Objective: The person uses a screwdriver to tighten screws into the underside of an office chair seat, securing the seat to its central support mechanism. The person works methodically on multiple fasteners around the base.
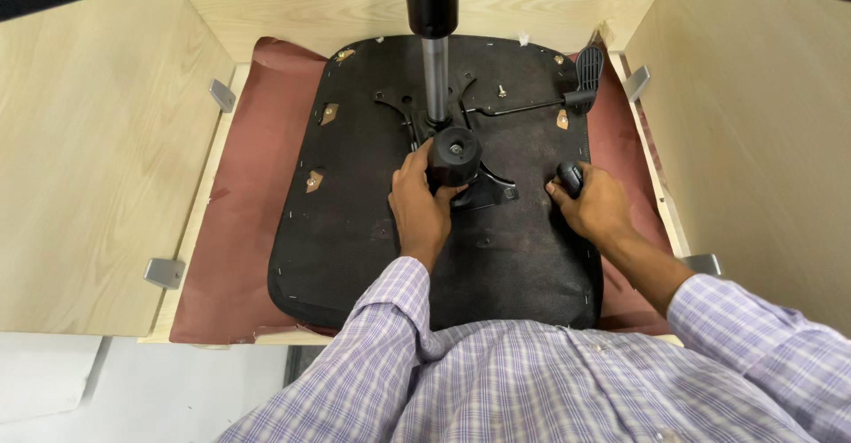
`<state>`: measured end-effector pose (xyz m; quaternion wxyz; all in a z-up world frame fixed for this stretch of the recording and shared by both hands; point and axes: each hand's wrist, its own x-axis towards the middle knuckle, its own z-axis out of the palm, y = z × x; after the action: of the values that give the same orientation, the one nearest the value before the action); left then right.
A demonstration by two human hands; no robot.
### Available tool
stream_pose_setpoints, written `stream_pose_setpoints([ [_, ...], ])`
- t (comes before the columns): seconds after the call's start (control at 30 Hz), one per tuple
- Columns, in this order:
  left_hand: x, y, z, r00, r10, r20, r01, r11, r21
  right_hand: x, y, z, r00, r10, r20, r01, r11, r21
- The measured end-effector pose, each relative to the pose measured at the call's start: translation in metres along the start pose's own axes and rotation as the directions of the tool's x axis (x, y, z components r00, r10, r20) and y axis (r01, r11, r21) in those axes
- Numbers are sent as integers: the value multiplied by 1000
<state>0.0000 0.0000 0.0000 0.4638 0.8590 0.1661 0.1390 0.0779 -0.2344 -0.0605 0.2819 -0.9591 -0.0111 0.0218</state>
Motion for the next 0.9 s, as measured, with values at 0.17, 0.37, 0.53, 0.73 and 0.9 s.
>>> stream_pose_setpoints([
  [0.17, 3, -18, -14, 996, 92, 17, -89, 988, -123, 18, -30, -8, 984, 104, 148, -108, 994, 23],
  [0.37, 3, -34, -36, 993, 112, 46, -108, 992, -70, 11, -49, 14, 949, -312, -40, 308, 948, -84],
  [0.53, -14, -65, -70, 990, 141, -13, -141, 990, 10, -13, -54, 7, 879, -449, -159, 447, 893, -52],
  [0.73, -31, -96, -93, 947, 321, 21, -321, 945, 62, -37, -68, -6, 990, -128, 56, 128, 992, 8],
  [0.9, -21, -95, -95, 989, 147, 29, -146, 989, -24, -43, -79, 13, 987, -153, 55, 158, 983, -93],
])
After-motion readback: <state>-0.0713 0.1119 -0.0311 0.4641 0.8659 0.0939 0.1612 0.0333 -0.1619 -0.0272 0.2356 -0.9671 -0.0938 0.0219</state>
